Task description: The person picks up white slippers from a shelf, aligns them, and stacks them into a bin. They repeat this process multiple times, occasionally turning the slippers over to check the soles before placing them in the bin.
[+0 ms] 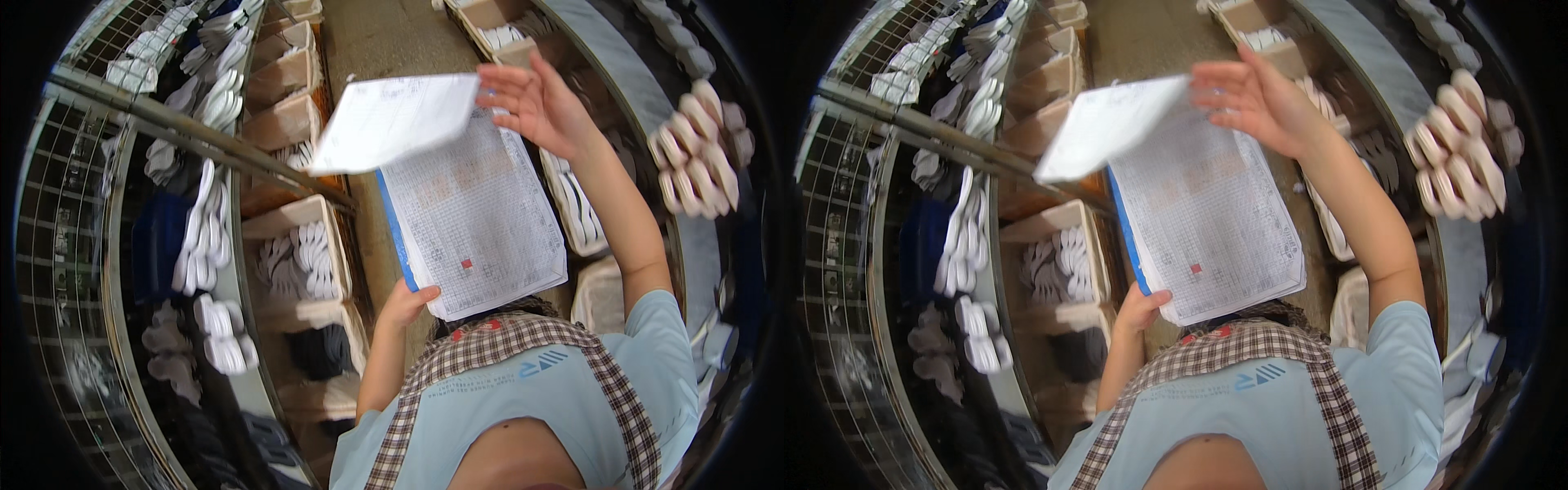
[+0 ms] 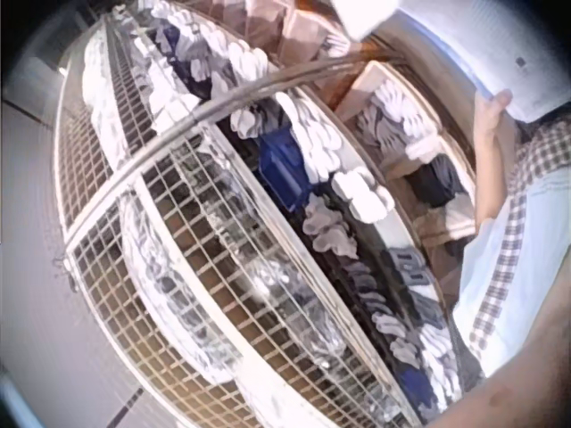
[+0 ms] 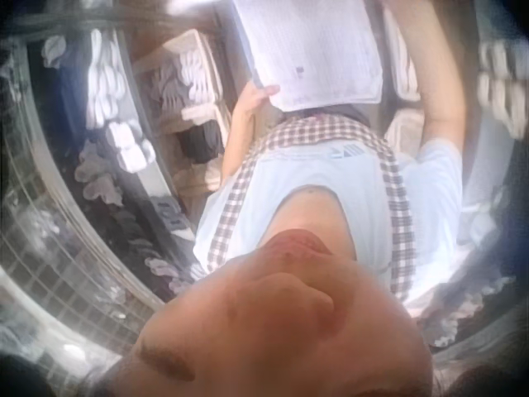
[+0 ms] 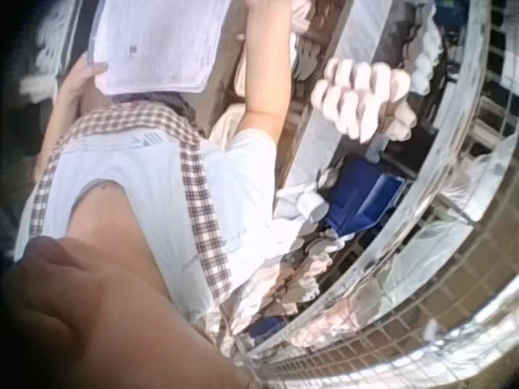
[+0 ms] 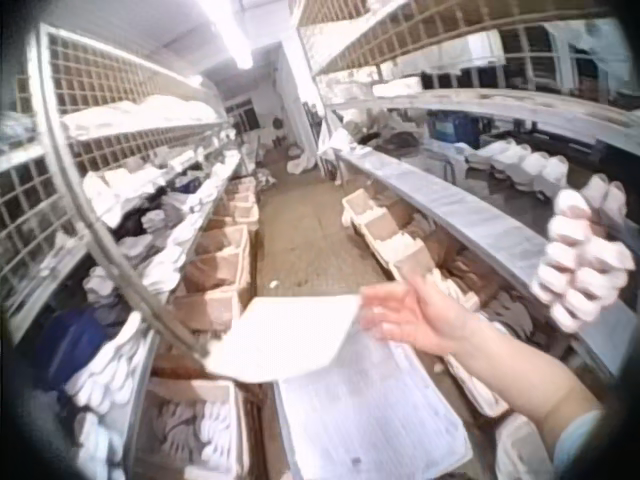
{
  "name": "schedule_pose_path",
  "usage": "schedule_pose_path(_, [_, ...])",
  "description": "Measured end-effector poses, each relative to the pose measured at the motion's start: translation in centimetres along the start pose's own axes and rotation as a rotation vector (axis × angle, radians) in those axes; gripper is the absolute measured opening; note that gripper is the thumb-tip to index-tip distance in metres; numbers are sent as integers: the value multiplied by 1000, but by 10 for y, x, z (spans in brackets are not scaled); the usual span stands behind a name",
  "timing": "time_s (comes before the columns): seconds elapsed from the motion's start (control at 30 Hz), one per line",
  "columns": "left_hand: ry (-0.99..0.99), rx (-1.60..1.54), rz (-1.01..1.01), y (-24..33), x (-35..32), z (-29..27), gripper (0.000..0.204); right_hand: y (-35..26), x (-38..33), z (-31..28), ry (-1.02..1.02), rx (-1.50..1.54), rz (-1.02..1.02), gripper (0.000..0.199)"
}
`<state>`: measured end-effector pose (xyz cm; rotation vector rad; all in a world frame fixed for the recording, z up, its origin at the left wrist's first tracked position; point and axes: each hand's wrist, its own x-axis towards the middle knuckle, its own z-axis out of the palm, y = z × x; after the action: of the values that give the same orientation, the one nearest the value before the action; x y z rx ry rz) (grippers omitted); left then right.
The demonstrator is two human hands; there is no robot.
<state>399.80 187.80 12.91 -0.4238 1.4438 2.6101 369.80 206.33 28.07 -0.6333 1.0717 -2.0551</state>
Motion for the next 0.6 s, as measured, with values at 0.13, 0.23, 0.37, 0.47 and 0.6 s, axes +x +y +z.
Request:
schedule_pose_path(0.13, [60,100,14,55,97,-36,55,2,68,-39,97,-239,262,28])
schedule_pose_path(0.23, [44,138,-12,111,164,-65,54,1,118,-76,206,-456,438,25])
schedule_pose_path(0.37, [10,154,-19,165,242,-92,55,-4,182,-133,325,-925,501,30])
schedule_pose_path(0.47, [1,232,-40,196,318,-111,56,8,246,-176,570,-713,166,43])
schedule_pose_path(0.6, [-35,276,-115,232,422,-119,55,-1,346,-249,279,2,369,43])
